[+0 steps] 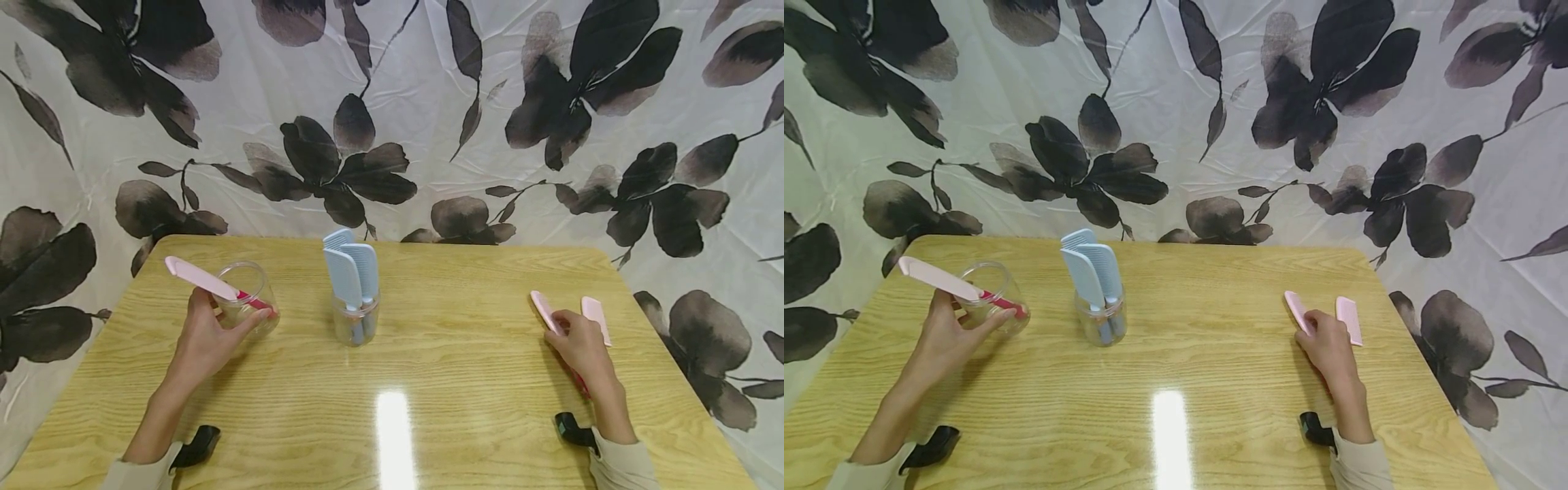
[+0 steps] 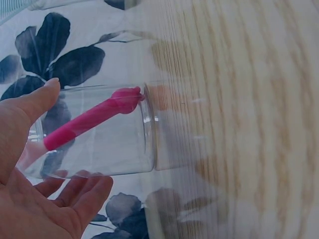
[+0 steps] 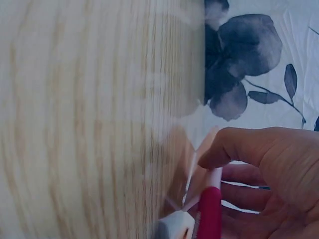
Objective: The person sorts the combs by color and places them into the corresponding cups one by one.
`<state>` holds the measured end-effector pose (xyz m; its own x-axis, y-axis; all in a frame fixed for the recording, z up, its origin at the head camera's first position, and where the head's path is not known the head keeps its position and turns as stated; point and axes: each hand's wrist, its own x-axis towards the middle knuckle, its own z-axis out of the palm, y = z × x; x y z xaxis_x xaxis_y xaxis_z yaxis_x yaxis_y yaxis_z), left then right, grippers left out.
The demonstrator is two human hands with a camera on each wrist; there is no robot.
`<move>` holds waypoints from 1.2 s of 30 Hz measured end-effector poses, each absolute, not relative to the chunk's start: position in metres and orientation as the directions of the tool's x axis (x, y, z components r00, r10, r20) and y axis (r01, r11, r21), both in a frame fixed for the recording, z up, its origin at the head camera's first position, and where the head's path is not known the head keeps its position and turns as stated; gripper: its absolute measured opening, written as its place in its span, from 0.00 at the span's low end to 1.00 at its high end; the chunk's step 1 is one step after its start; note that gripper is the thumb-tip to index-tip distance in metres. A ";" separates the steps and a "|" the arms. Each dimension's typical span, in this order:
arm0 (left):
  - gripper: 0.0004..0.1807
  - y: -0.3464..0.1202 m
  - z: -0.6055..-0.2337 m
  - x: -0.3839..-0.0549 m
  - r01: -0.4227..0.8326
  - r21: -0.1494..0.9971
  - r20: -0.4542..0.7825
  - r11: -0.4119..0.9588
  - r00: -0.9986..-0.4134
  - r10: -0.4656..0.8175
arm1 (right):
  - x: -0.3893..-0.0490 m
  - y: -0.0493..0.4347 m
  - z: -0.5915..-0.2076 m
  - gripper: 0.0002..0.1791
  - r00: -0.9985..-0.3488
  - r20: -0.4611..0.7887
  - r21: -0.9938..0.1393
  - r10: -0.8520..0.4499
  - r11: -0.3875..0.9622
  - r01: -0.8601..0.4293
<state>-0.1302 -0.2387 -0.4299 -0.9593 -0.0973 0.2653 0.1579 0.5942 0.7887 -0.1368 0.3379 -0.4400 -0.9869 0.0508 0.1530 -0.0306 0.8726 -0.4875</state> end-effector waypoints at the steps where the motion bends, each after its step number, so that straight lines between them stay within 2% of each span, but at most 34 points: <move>1: 0.44 -0.239 -0.430 -0.130 0.156 0.788 0.265 0.596 -0.959 -0.099 | -0.136 0.337 -0.440 0.18 -0.986 0.161 -0.489 0.047 0.871 -0.038; 10: 0.45 -0.241 -0.432 -0.130 0.150 0.788 0.260 0.597 -0.960 -0.101 | -0.134 0.331 -0.435 0.15 -0.967 0.253 -0.473 0.040 0.877 -0.087; 17: 0.45 -0.242 -0.433 -0.131 0.162 0.781 0.269 0.603 -0.959 -0.092 | -0.131 0.322 -0.425 0.16 -0.970 0.233 -0.495 0.064 0.867 -0.061; 28: 0.45 -0.240 -0.431 -0.131 0.161 0.791 0.267 0.590 -0.959 -0.095 | -0.127 0.308 -0.405 0.16 -0.957 0.289 -0.506 0.010 0.850 -0.144; 36: 0.45 -0.240 -0.431 -0.130 0.185 0.782 0.291 0.595 -0.953 -0.086 | -0.123 0.293 -0.391 0.17 -0.965 0.262 -0.558 -0.002 0.816 -0.153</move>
<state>-0.1303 -0.2396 -0.4308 -0.9529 -0.0857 0.2908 0.1851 0.5952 0.7819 -0.1231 0.2930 -0.3912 -0.9652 -0.0024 0.2615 -0.1531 0.8158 -0.5577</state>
